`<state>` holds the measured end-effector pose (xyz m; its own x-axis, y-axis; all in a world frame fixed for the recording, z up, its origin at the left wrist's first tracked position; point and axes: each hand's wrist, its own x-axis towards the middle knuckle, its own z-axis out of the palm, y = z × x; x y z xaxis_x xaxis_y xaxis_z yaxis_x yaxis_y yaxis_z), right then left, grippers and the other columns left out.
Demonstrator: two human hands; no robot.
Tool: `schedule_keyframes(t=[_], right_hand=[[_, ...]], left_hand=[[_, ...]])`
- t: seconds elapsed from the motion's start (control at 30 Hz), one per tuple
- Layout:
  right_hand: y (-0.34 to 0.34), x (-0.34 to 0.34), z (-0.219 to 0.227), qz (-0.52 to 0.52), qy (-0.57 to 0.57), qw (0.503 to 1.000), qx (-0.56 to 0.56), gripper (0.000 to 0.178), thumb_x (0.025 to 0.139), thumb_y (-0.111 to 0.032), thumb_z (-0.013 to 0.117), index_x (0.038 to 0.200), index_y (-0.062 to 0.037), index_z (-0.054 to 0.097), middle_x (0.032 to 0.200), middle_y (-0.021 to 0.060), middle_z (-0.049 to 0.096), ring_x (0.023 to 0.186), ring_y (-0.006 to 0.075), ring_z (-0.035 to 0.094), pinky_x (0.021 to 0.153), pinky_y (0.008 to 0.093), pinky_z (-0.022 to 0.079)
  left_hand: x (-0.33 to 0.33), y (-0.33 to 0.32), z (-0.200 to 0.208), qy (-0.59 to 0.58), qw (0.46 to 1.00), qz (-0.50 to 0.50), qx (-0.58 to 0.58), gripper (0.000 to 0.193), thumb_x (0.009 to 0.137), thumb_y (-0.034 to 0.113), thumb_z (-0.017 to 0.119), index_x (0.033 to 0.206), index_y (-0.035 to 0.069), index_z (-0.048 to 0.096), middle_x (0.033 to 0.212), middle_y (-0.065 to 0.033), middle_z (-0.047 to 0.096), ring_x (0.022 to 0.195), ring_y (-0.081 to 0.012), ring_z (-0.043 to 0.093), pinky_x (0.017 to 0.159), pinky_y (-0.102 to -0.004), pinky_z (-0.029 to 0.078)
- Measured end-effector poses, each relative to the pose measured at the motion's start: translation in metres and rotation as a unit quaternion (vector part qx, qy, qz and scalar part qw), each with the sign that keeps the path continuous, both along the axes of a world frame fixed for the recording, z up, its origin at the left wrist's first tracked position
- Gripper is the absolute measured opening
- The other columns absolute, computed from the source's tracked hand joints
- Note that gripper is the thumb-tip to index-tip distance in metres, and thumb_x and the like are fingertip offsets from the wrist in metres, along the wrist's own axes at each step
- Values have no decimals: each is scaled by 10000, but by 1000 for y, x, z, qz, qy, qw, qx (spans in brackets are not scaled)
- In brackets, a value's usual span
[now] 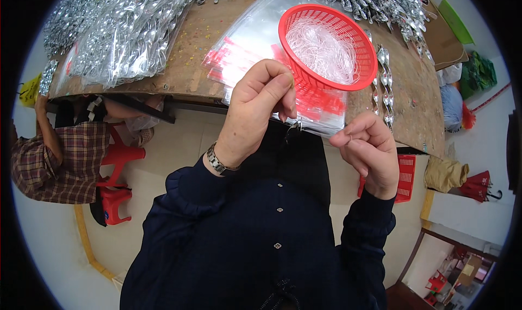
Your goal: Packaging small silver decorative items into individual plastic bags.
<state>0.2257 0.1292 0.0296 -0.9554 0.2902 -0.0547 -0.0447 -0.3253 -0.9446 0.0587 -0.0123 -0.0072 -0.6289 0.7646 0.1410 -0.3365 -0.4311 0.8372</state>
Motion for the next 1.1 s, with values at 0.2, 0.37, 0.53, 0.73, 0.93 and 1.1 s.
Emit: schedule_keyframes(t=[0.2,0.37,0.53,0.73,0.93,1.1], right_hand=[[-6,-7,-1,-61,-19,994,93,88,852,9,525,930,-31,523,863,141,668,430,5,337,440,156,288],[-8,-10,-3,-115,-8,982,148,29,861,-4,551,883,-22,547,817,70,624,509,17,372,481,158,302],[-22,-22,-1,-170,43,961,212,30,858,4,562,859,-12,587,867,34,586,598,45,428,549,175,348],[-30,-29,-4,-173,21,971,161,26,865,-7,579,883,-12,596,832,28,602,605,45,448,549,174,352],[-34,-33,-5,-165,17,975,146,126,848,-1,625,973,4,638,822,3,627,628,25,500,548,162,388],[-35,-33,-5,-164,24,975,149,116,851,-1,621,964,6,645,821,0,630,624,23,498,544,162,387]], left_hand=[[0,-2,2,9,1000,0,-5,103,978,134,459,956,46,508,696,-20,524,623,-103,527,544,-203,397],[1,-2,3,14,1000,-9,-7,88,972,118,463,952,46,510,691,-18,524,617,-98,524,532,-199,390],[6,-1,12,20,999,-24,-31,103,961,106,475,1022,38,521,682,-10,513,594,-86,504,518,-187,377],[8,1,18,24,997,-66,-35,259,951,148,504,1179,25,489,677,-2,508,586,-66,490,501,-165,348],[10,0,17,38,994,-95,-27,319,948,153,510,1235,20,467,677,8,512,565,-46,476,494,-158,339],[13,1,19,47,993,-100,-41,309,939,119,514,1228,18,471,684,10,522,570,-42,483,500,-157,352]])
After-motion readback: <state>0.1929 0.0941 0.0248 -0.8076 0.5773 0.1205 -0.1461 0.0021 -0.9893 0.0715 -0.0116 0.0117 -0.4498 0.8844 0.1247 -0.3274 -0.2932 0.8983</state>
